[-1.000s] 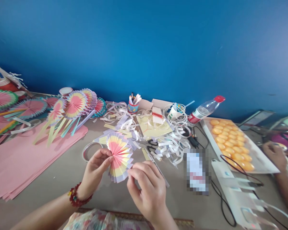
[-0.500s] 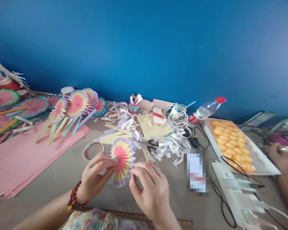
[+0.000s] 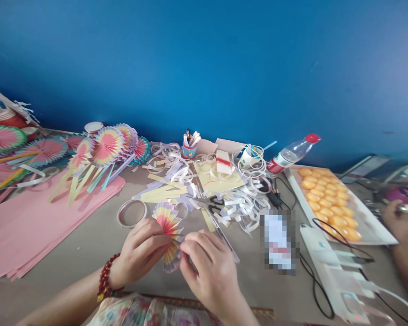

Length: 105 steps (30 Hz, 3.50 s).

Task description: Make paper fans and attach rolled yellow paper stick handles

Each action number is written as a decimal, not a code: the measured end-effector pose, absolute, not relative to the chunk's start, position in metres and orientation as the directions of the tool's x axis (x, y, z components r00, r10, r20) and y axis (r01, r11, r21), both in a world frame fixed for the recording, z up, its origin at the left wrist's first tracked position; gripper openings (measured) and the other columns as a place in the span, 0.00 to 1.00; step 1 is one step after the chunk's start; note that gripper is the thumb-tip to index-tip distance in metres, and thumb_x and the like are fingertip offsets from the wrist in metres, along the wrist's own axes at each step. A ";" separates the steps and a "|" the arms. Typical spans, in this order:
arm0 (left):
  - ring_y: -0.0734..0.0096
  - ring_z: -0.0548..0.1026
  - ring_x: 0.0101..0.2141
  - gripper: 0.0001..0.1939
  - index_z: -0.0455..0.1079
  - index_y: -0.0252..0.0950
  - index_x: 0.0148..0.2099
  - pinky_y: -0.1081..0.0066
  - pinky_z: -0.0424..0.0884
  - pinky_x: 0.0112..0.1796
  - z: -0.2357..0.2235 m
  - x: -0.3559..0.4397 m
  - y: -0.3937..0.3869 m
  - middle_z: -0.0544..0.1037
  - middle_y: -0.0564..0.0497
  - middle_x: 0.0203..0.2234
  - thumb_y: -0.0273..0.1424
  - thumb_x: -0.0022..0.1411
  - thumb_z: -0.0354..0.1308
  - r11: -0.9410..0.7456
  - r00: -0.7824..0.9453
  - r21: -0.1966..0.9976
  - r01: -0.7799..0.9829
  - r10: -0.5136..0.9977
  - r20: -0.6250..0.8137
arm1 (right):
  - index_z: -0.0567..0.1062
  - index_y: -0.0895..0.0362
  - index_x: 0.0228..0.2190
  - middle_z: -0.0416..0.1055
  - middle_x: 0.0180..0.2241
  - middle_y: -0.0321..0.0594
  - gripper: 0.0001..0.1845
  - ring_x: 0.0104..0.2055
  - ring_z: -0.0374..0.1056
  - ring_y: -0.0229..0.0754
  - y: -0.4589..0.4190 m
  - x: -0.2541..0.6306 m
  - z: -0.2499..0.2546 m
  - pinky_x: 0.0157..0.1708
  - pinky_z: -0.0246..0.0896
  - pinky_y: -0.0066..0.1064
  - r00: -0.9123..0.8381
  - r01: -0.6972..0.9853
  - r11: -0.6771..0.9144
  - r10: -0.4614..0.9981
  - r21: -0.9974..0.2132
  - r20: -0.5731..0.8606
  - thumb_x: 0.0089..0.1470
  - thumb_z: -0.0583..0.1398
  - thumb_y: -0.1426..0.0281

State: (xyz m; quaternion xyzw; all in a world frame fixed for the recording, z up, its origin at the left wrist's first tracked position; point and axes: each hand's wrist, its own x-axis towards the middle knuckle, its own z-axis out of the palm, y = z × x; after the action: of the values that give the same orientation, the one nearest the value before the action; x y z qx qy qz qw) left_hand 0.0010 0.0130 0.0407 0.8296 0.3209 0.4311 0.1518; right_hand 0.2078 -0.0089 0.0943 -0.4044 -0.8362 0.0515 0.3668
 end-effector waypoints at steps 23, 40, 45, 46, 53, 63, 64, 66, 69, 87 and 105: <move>0.67 0.69 0.32 0.05 0.69 0.36 0.40 0.64 0.63 0.38 0.039 0.006 0.013 0.76 0.49 0.30 0.22 0.66 0.56 -0.791 0.513 0.430 0.436 0.611 0.603 | 0.72 0.56 0.35 0.74 0.32 0.39 0.07 0.34 0.70 0.40 -0.010 0.219 0.101 0.37 0.65 0.33 -0.510 0.654 0.664 0.741 -0.363 0.437 0.62 0.55 0.78; 0.66 0.67 0.33 0.02 0.68 0.35 0.40 0.65 0.64 0.37 0.039 0.010 0.018 0.75 0.49 0.32 0.25 0.68 0.54 -0.772 0.591 0.406 0.488 0.635 0.498 | 0.69 0.56 0.33 0.72 0.31 0.38 0.10 0.34 0.68 0.39 -0.005 0.229 0.106 0.36 0.61 0.31 -0.522 0.682 0.638 0.767 -0.358 0.373 0.65 0.52 0.78; 0.66 0.68 0.33 0.03 0.68 0.35 0.40 0.65 0.65 0.37 0.039 0.010 0.018 0.75 0.49 0.31 0.25 0.68 0.55 -0.777 0.600 0.398 0.488 0.630 0.493 | 0.69 0.56 0.33 0.72 0.32 0.38 0.10 0.34 0.68 0.39 -0.006 0.233 0.106 0.36 0.61 0.30 -0.507 0.680 0.609 0.793 -0.409 0.338 0.65 0.53 0.78; 0.66 0.68 0.33 0.03 0.68 0.35 0.39 0.64 0.65 0.37 0.039 0.009 0.018 0.75 0.49 0.31 0.25 0.68 0.55 -0.777 0.603 0.396 0.490 0.630 0.489 | 0.69 0.55 0.33 0.72 0.32 0.38 0.10 0.34 0.68 0.39 -0.006 0.234 0.106 0.36 0.61 0.30 -0.504 0.682 0.602 0.798 -0.415 0.331 0.65 0.53 0.77; 0.65 0.70 0.33 0.03 0.69 0.35 0.39 0.65 0.66 0.36 0.037 0.010 0.020 0.75 0.49 0.32 0.25 0.67 0.55 -0.780 0.598 0.398 0.482 0.625 0.502 | 0.70 0.55 0.33 0.72 0.32 0.38 0.09 0.34 0.68 0.39 -0.004 0.235 0.106 0.37 0.61 0.30 -0.502 0.674 0.602 0.798 -0.428 0.332 0.65 0.53 0.77; 0.65 0.70 0.33 0.05 0.69 0.35 0.38 0.65 0.66 0.36 0.033 0.012 0.018 0.74 0.48 0.31 0.26 0.67 0.53 -0.761 0.597 0.372 0.532 0.648 0.473 | 0.70 0.55 0.33 0.72 0.31 0.37 0.09 0.33 0.69 0.38 -0.003 0.232 0.109 0.35 0.62 0.30 -0.518 0.667 0.617 0.787 -0.418 0.335 0.65 0.53 0.76; 0.65 0.69 0.33 0.05 0.69 0.35 0.38 0.65 0.66 0.36 0.032 0.011 0.018 0.74 0.48 0.31 0.26 0.67 0.53 -0.763 0.604 0.361 0.536 0.646 0.467 | 0.70 0.55 0.33 0.72 0.31 0.37 0.09 0.33 0.69 0.38 -0.002 0.233 0.109 0.35 0.63 0.30 -0.516 0.668 0.614 0.789 -0.420 0.332 0.65 0.53 0.76; 0.65 0.69 0.32 0.05 0.69 0.35 0.37 0.65 0.66 0.36 0.032 0.011 0.018 0.74 0.48 0.31 0.27 0.68 0.53 -0.767 0.618 0.341 0.543 0.640 0.457 | 0.70 0.55 0.33 0.72 0.31 0.37 0.10 0.33 0.69 0.38 -0.003 0.233 0.108 0.35 0.63 0.30 -0.512 0.672 0.605 0.796 -0.427 0.323 0.66 0.53 0.75; 0.65 0.69 0.32 0.06 0.69 0.35 0.37 0.65 0.66 0.35 0.034 0.012 0.018 0.73 0.49 0.30 0.26 0.68 0.53 -0.780 0.636 0.311 0.543 0.624 0.454 | 0.70 0.55 0.33 0.72 0.32 0.37 0.10 0.34 0.70 0.39 -0.004 0.234 0.106 0.36 0.63 0.30 -0.519 0.679 0.605 0.796 -0.416 0.311 0.66 0.53 0.75; 0.72 0.72 0.25 0.25 0.74 0.35 0.31 0.73 0.69 0.31 0.037 0.003 0.020 0.75 0.50 0.23 0.42 0.74 0.44 -0.102 0.533 0.983 0.151 0.846 0.006 | 0.73 0.55 0.39 0.77 0.34 0.41 0.09 0.35 0.75 0.41 -0.008 0.243 0.101 0.37 0.70 0.32 -0.403 0.668 0.672 0.688 -0.320 0.603 0.59 0.57 0.80; 0.65 0.80 0.35 0.16 0.76 0.36 0.33 0.66 0.75 0.41 0.011 0.013 0.019 0.82 0.51 0.29 0.39 0.47 0.75 0.402 0.144 0.741 -0.538 0.910 -0.389 | 0.72 0.55 0.41 0.73 0.34 0.43 0.10 0.29 0.70 0.39 -0.011 0.228 0.071 0.30 0.71 0.32 -0.182 0.565 0.583 0.778 -0.583 0.601 0.57 0.61 0.77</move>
State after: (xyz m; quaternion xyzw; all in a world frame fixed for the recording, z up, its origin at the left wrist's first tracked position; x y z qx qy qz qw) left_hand 0.0129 0.0193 0.0112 0.2206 0.4212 0.5003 0.7236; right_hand 0.2283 -0.0111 0.0706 -0.4418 -0.7602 0.1150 0.4622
